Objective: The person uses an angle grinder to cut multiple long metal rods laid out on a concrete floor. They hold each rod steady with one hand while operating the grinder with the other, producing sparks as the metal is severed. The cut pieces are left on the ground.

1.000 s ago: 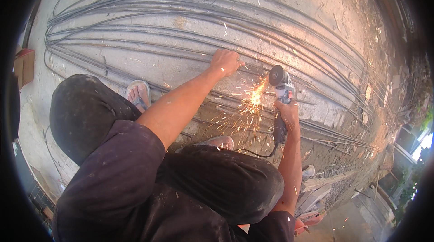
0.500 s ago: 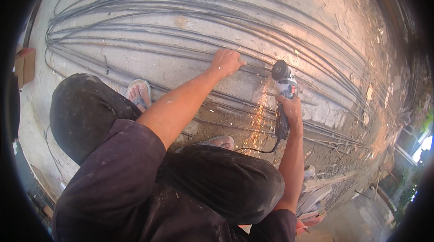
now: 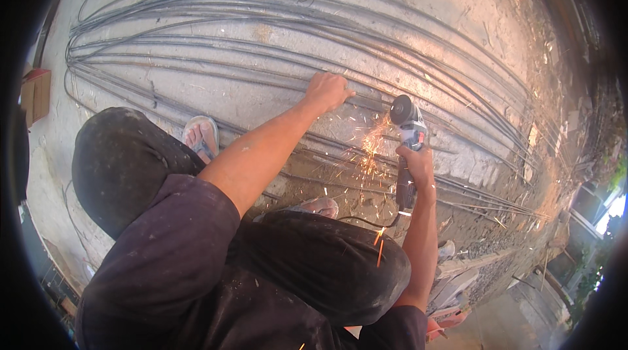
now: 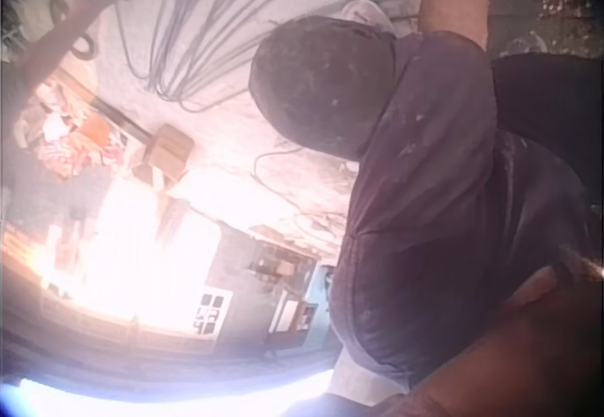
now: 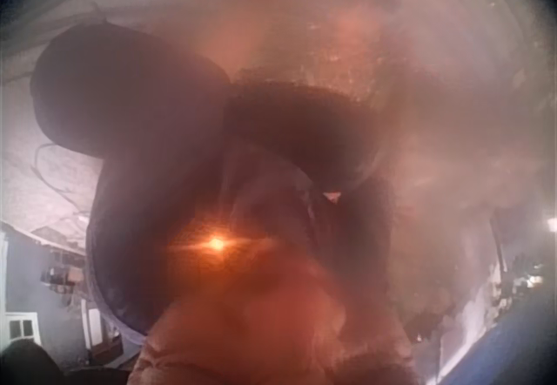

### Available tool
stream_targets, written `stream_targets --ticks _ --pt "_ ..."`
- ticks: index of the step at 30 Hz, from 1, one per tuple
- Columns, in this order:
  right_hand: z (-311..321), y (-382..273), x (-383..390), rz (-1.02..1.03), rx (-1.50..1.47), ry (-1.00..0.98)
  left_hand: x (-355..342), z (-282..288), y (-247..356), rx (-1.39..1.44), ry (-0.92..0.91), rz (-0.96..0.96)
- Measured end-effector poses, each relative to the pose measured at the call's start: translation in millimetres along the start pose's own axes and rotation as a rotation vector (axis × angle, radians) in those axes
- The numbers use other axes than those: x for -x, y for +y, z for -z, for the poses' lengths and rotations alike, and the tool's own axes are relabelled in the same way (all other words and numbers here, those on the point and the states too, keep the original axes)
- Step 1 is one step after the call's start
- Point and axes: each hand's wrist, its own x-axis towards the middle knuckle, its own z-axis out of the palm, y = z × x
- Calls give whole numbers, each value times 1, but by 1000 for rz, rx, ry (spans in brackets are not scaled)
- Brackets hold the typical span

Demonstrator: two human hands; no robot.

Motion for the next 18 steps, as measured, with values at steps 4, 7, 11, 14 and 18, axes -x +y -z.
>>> stream_targets --ticks 4,7,11,14,18 --pt "-3 -11 10 59 55 42 -1 -7 -6 -27 68 -28" --pt "-2 -9 -2 -46 -13 -18 0 -4 -5 -13 46 -21" --pt "-4 -11 -8 -31 -76 2 2 0 -1 -6 20 -4" --pt "-2 -4 -21 -48 -92 5 2 0 0 -9 39 -27" --pt "-3 -16 -16 -85 -59 -26 1 -7 -10 70 20 34"
